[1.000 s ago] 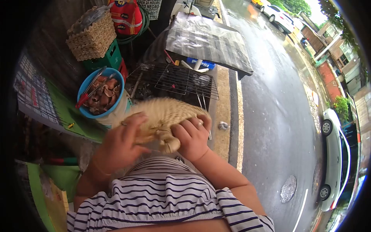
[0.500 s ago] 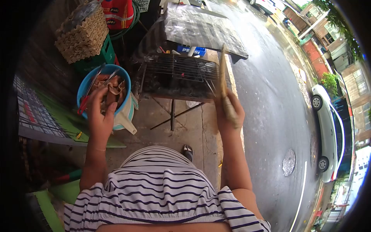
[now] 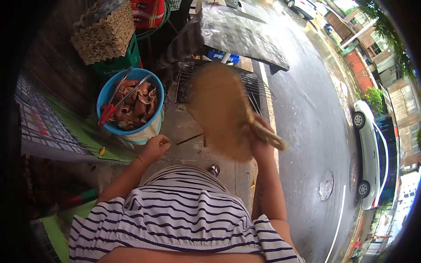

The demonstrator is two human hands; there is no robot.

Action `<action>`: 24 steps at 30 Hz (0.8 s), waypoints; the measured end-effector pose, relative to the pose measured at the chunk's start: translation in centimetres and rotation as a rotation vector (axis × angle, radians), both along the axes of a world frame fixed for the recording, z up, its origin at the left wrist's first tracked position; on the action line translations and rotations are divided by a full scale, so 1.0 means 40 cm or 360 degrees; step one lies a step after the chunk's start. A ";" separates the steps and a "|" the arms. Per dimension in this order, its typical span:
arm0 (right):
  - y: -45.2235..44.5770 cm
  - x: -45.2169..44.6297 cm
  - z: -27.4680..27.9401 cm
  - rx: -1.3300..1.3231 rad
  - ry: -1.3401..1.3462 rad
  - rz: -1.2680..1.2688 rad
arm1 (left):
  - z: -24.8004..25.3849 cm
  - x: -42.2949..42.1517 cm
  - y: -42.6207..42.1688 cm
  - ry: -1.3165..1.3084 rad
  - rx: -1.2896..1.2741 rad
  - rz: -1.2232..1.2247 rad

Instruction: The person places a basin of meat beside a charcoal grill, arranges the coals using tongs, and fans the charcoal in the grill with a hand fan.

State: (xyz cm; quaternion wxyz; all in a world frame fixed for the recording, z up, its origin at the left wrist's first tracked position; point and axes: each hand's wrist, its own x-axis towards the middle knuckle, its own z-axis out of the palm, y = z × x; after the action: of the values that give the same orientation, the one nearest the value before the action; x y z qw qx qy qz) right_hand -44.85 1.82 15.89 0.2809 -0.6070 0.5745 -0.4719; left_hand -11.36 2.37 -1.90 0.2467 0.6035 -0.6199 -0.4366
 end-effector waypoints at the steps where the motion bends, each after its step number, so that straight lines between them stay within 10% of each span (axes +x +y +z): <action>1: -0.021 0.005 -0.005 -0.0062 -0.0061 -0.0222 | -0.009 -0.001 -0.008 0.0023 -0.0011 -0.0033; 6: 0.058 -0.097 -0.042 0.0141 -0.0500 0.0930 | -0.071 -0.024 -0.156 -0.0446 -0.0672 -0.0295; 8: 0.053 -0.090 -0.008 0.0229 -0.0389 0.0421 | -0.187 -0.055 -0.299 -0.0468 -0.0589 -0.0102; 11: 0.043 -0.091 0.051 0.0502 -0.0089 -0.0062 | -0.034 -0.141 -0.391 -0.0726 -0.0413 0.0093; 14: 0.078 -0.216 0.002 0.0159 -0.0613 0.0517 | 0.018 -0.214 -0.459 -0.1121 -0.0184 0.0062; 18: 0.035 -0.320 0.026 0.0401 -0.0123 -0.0044 | 0.041 -0.282 -0.538 -0.1322 0.0264 -0.0053; 21: 0.011 -0.323 0.082 -0.0117 -0.0632 0.0190 | 0.058 -0.311 -0.573 -0.1368 0.0432 -0.0122; 24: -0.033 -0.510 -0.022 0.0017 -0.0268 0.0228 | 0.034 -0.322 -0.590 -0.1439 0.0449 -0.0173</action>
State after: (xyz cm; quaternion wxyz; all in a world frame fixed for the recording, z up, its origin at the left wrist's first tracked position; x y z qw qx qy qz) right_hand -65.24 0.51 15.02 0.3643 -0.6032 0.5065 -0.4969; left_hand -24.23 -21.23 -0.54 -0.1555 0.7272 -0.6306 -0.2223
